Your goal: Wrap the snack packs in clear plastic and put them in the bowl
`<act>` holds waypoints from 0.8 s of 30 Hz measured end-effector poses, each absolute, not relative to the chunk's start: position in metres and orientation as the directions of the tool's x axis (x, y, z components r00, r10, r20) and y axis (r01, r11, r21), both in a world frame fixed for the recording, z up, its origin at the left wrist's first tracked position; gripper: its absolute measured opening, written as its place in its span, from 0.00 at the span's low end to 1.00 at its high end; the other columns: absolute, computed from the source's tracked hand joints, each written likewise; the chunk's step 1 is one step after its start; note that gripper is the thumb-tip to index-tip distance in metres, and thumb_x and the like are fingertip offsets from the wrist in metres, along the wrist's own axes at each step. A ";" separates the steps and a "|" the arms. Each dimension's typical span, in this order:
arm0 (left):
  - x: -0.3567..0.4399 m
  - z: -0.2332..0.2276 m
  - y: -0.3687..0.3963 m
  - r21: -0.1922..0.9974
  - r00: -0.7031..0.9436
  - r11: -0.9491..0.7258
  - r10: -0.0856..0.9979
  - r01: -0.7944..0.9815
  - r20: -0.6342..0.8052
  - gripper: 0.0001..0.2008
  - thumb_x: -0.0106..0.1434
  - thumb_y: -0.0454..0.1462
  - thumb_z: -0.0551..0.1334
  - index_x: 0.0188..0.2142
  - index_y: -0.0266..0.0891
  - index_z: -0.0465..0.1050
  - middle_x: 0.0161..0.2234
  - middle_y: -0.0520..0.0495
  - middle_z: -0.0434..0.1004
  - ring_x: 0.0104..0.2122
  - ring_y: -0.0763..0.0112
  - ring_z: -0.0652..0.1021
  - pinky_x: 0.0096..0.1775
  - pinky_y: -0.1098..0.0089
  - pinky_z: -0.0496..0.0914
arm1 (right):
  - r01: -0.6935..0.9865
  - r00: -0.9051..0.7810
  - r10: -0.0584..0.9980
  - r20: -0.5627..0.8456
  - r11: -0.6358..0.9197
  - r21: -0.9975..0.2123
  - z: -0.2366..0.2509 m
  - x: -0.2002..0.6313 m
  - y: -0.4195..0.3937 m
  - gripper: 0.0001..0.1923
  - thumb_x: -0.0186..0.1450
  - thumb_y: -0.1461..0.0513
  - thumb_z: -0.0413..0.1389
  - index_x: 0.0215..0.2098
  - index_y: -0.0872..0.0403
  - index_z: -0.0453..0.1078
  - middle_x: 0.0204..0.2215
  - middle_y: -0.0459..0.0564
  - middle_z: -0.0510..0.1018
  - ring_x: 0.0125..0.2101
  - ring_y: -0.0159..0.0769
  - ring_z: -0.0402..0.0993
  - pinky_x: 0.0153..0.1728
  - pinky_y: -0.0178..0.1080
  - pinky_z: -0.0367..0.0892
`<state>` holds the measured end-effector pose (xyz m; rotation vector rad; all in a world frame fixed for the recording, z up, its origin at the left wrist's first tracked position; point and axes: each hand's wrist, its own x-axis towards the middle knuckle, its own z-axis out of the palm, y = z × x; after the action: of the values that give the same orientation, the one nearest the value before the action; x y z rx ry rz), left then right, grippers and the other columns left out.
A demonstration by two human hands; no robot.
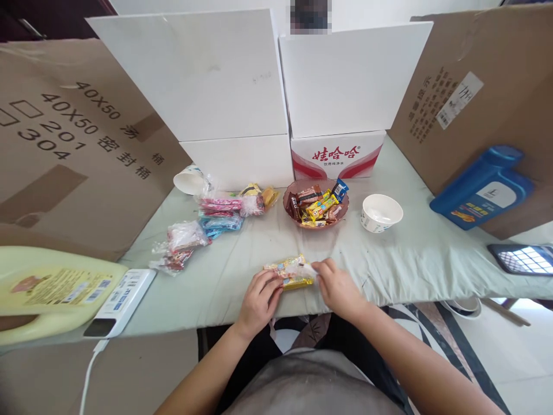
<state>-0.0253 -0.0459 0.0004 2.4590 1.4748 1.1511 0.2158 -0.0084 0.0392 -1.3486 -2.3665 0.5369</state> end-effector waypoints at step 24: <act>-0.008 0.004 -0.020 0.724 -0.054 -0.297 0.906 0.622 0.419 0.06 0.66 0.36 0.56 0.35 0.39 0.72 0.39 0.45 0.77 0.40 0.65 0.76 0.43 0.63 0.73 | 0.851 -0.242 0.861 0.447 0.410 -0.329 0.039 0.280 -0.010 0.12 0.67 0.63 0.49 0.45 0.52 0.72 0.40 0.56 0.75 0.44 0.45 0.69 0.47 0.49 0.66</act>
<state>-0.0080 -0.0198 0.0039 1.9136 1.6330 1.2815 0.2799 -0.0099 0.0388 -1.4485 -2.1022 0.0239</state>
